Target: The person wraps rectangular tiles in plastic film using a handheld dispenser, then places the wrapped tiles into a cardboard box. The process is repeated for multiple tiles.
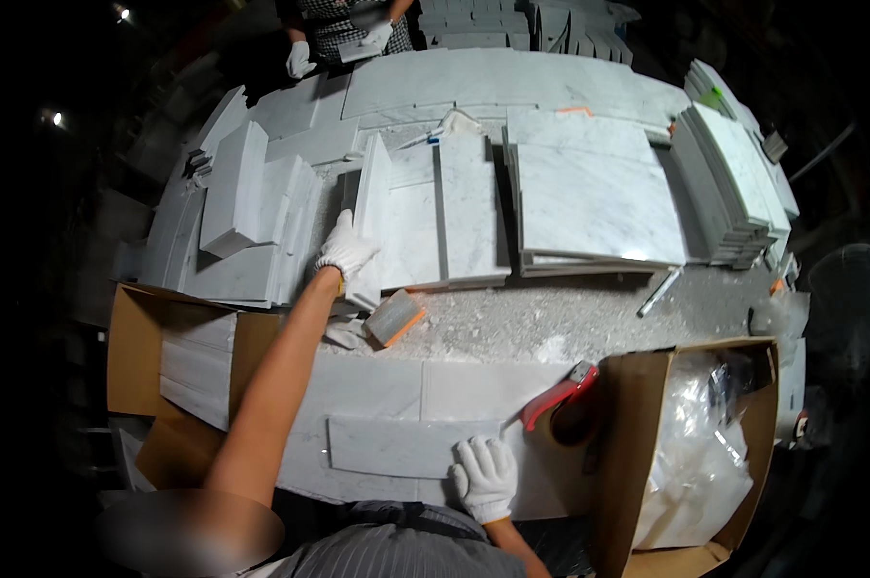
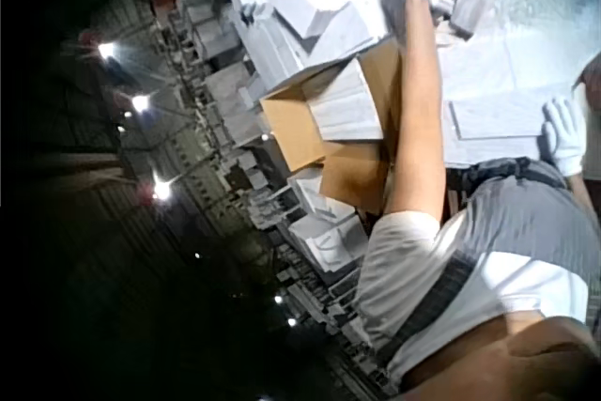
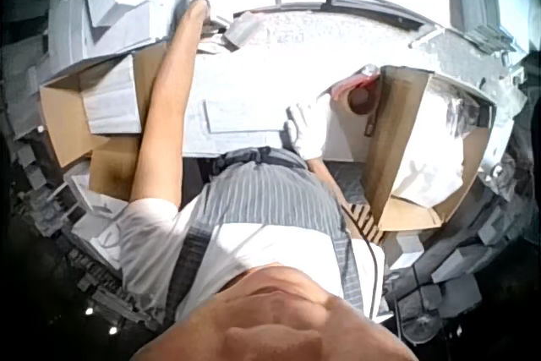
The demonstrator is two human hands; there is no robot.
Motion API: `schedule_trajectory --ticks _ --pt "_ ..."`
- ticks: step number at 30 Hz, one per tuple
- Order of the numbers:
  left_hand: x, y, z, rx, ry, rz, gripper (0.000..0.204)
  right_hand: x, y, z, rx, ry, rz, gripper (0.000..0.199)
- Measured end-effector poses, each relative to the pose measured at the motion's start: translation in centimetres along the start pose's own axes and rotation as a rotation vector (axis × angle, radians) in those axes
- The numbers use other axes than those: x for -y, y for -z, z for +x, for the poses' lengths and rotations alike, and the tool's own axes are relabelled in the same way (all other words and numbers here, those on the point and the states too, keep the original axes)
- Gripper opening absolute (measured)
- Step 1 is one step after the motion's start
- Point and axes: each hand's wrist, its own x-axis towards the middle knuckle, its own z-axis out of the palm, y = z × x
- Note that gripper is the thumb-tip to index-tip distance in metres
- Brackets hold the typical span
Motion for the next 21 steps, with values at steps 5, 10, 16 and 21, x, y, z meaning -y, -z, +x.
schedule_trajectory --ticks 5,10,16,21 --pt "0.3 0.8 5.7 0.031 0.036 0.057 0.073 0.5 0.8 1.4 0.003 0.003 0.025 0.031" --pt "5.3 0.6 8.7 0.032 -0.005 -0.056 0.065 0.8 0.9 1.5 -0.073 0.014 0.030 0.032" --pt "3.0 3.7 1.3 0.223 -0.269 -0.353 0.041 -0.2 -0.4 -0.9 -0.013 -0.077 0.002 0.035" --pt "-0.8 9.0 -9.1 0.576 -0.414 -0.342 0.056 -0.2 -0.2 -1.2 -0.026 -0.070 0.024 0.039"
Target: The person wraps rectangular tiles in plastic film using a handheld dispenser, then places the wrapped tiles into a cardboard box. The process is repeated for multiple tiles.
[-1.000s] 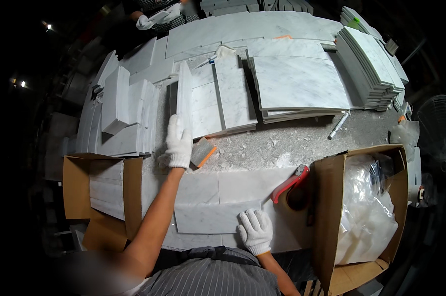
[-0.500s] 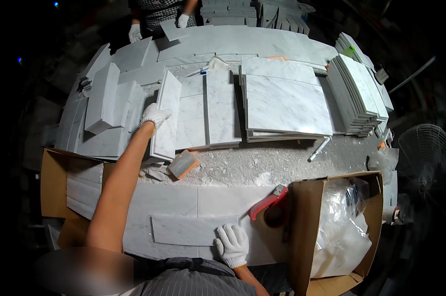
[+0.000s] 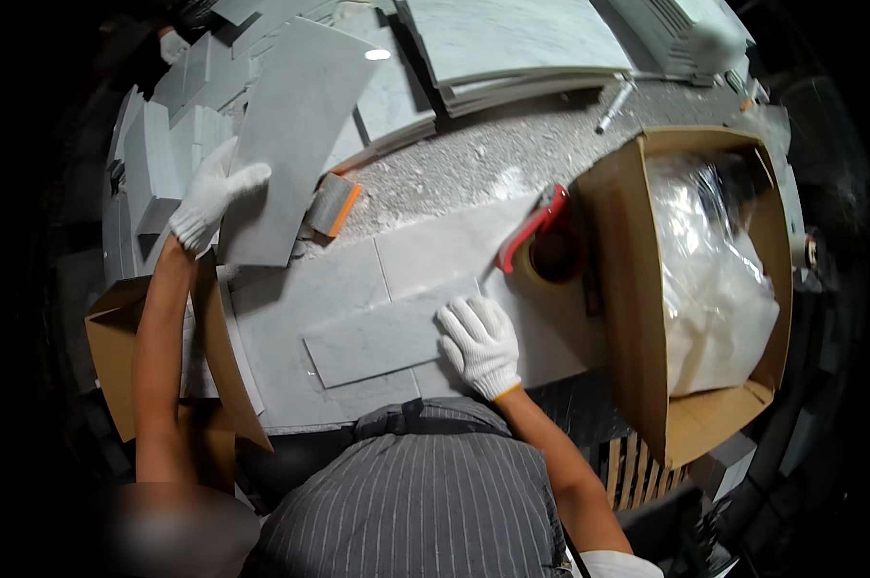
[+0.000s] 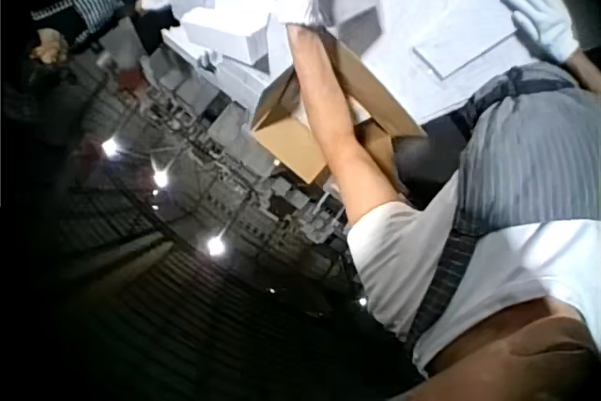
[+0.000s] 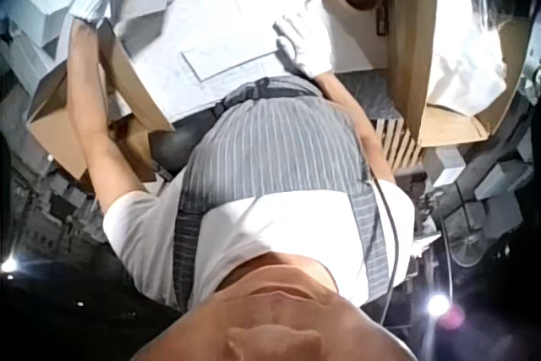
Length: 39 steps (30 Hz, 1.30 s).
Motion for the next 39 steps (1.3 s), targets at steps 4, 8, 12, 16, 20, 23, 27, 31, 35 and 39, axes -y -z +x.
schedule_trajectory --ticks 4,8,12,16,20,23,27,31,35,39 --pt "-0.4 -4.4 -4.2 0.316 0.021 -0.094 0.047 -0.2 0.4 -0.7 -0.065 0.013 0.025 0.039" --pt "1.9 -9.4 -7.4 0.505 0.218 -0.104 0.038 -1.1 1.0 -3.9 -0.159 -0.083 0.061 0.037" --pt "8.1 -11.8 -8.0 0.720 0.287 -0.103 0.041 -1.2 1.1 -7.8 -0.178 -0.234 -0.011 0.035" --pt "10.5 -13.4 -8.3 0.774 0.351 -0.088 0.039 -1.2 1.1 -8.8 -0.204 -0.270 -0.048 0.033" --pt "11.8 -14.0 -8.4 0.749 0.323 -0.007 0.033 -1.2 0.5 -9.0 -0.230 -0.284 0.021 0.033" --pt "6.9 -14.9 -9.7 0.448 -0.009 0.892 0.053 -1.5 0.2 -9.5 -0.269 -0.283 0.059 0.031" --pt "7.4 -16.8 -12.3 0.211 -0.423 1.140 0.093 -1.9 -0.3 -9.9 -0.234 -0.307 0.008 0.033" --pt "10.2 -21.1 -14.2 0.209 -0.381 1.185 0.113 -1.3 -0.3 -9.4 -0.235 -0.302 0.059 0.034" --pt "9.6 -21.3 -13.6 0.235 -0.299 1.083 0.106 -1.6 -0.2 -9.0 -0.238 -0.234 0.002 0.034" --pt "8.3 -22.0 -13.6 0.312 -0.223 1.127 0.103 -2.1 -0.9 -9.8 -0.193 -0.238 0.023 0.038"
